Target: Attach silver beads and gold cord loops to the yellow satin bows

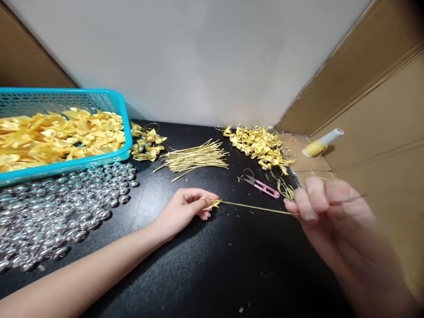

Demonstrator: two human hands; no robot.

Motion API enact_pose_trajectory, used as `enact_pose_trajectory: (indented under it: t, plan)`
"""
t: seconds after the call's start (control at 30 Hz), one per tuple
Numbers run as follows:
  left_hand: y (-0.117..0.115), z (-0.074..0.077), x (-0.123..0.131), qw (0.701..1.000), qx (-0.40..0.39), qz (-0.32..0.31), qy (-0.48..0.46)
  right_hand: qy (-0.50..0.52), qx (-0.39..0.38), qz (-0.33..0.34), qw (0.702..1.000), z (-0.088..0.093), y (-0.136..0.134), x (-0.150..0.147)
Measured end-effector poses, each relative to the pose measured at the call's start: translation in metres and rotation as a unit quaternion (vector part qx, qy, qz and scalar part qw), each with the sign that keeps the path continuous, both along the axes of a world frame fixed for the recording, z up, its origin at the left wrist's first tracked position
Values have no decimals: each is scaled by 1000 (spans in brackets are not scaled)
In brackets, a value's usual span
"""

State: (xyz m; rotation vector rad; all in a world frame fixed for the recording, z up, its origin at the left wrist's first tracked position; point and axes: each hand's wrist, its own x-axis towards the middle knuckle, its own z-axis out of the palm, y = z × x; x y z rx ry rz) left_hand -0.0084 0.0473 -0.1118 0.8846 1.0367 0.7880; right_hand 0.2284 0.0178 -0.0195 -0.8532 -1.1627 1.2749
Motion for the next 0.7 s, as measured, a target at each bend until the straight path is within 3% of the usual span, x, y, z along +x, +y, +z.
enact_pose_trajectory:
  t: [0.13, 0.3, 0.47, 0.7]
  plan:
    - [3, 0, -3, 997, -28, -16, -70, -22, -13, -21, 999, -28, -3, -15]
    - [2, -1, -3, 996, -8, -23, -86, -117, -90, 86, 985, -60, -14, -47]
    - [0, -1, -4, 996, -9, -24, -85, -167, -59, 99, 979, -78, -12, -64]
    - [-3, -3, -7, 993, 32, -54, -104, -189, -62, 88, 976, -97, -9, -64]
